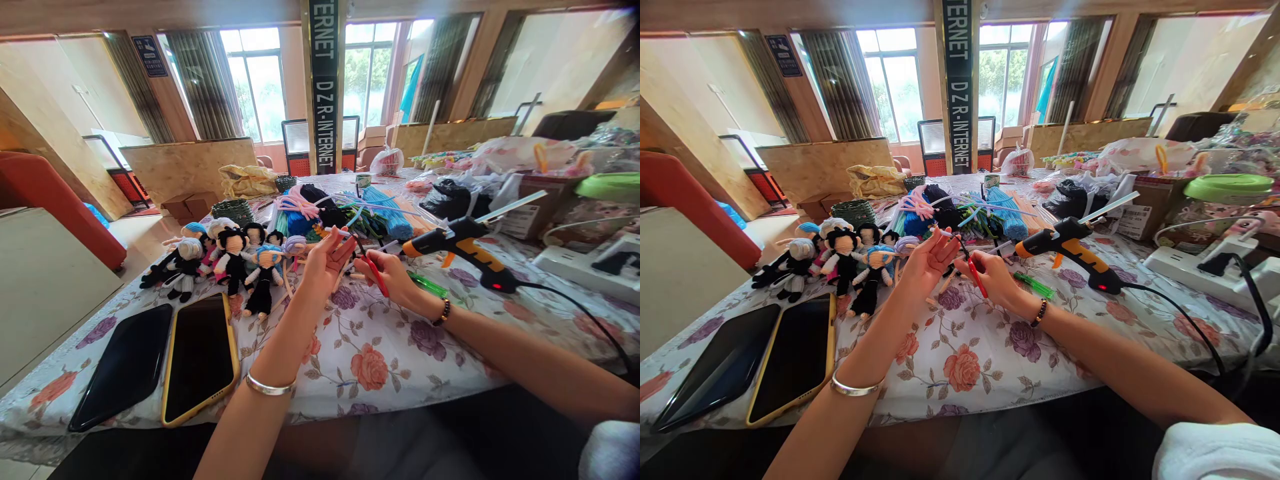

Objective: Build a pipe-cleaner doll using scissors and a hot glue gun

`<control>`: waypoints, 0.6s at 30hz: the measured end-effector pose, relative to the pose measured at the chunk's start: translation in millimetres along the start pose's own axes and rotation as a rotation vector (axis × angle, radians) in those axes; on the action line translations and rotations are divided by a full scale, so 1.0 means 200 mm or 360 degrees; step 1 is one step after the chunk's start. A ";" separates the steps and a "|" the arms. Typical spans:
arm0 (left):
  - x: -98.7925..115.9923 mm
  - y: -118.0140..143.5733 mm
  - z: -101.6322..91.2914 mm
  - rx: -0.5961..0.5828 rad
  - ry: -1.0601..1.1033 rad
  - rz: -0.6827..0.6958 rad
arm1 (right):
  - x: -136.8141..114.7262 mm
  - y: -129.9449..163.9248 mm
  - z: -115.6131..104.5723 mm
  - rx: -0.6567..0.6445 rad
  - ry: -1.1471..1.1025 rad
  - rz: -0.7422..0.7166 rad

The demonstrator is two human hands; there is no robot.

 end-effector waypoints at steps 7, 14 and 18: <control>0.00 0.01 -0.01 0.0060 -0.0032 -0.0002 | -0.01 0.00 -0.01 0.0019 0.0054 0.0030; 0.00 0.01 0.00 0.0022 -0.0022 0.0013 | -0.01 0.00 -0.01 0.0025 0.0062 0.0010; 0.00 0.01 0.00 0.0022 -0.0036 0.0019 | 0.00 0.00 -0.01 0.0020 0.0053 0.0032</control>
Point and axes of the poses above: each hand's wrist, its own y-axis away from the middle knuckle, its own z-axis out of the palm, x = y × z, the point moved 9 cm from there along -y, towards the middle knuckle, and after that the axes turned 5 degrees about y, right-handed, at the moved point
